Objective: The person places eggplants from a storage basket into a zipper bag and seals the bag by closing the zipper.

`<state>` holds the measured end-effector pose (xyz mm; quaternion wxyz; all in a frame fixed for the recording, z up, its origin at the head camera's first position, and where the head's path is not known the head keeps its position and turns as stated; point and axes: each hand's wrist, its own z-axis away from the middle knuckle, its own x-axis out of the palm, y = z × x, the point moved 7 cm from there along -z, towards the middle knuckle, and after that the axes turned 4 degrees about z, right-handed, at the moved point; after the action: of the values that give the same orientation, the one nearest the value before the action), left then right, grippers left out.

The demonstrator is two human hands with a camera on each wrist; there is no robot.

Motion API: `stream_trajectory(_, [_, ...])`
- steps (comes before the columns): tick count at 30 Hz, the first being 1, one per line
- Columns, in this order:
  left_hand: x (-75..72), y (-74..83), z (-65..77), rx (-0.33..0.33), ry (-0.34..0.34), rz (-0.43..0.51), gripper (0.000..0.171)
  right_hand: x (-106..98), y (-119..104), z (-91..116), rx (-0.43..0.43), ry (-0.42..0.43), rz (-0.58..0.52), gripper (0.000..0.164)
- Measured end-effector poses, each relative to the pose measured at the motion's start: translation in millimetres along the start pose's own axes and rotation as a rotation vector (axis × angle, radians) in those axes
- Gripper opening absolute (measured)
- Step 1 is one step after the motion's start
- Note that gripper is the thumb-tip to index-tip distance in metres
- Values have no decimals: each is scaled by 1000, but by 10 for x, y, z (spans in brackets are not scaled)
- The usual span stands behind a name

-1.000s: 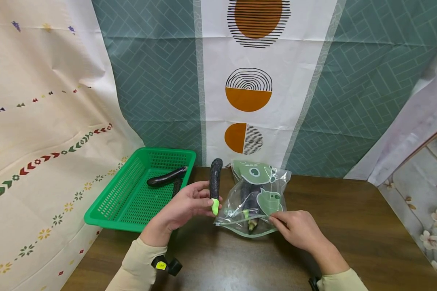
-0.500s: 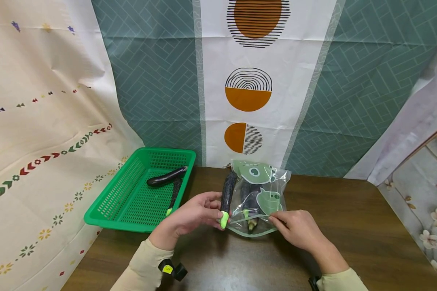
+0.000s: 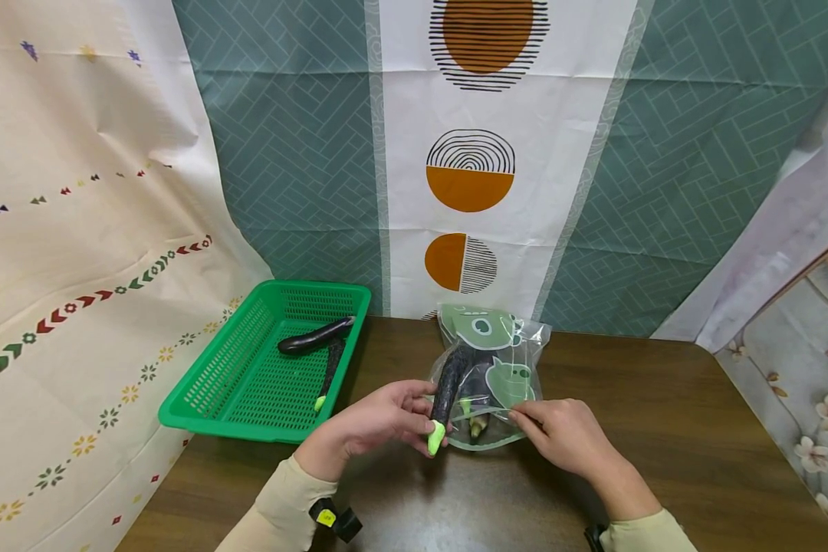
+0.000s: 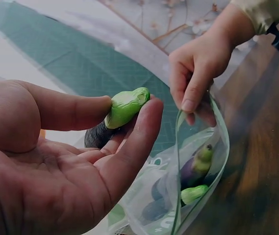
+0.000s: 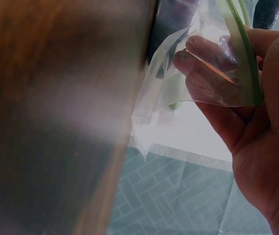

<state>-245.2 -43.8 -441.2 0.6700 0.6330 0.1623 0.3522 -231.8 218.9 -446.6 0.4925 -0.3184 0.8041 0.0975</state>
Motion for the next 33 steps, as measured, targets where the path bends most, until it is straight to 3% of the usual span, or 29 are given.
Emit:
stream_trajectory(9, [96, -138, -58, -69, -56, 2, 70, -12, -9, -4, -10, 9, 9, 6])
stream_trajectory(19, [235, -280, -82, -153, -187, -6, 73, -7, -8, -3, -22, 16, 32, 7])
stream_trajectory(33, [296, -339, -76, -184, -266, -19, 68, -8, -1, -4, -23, 30, 29, 5])
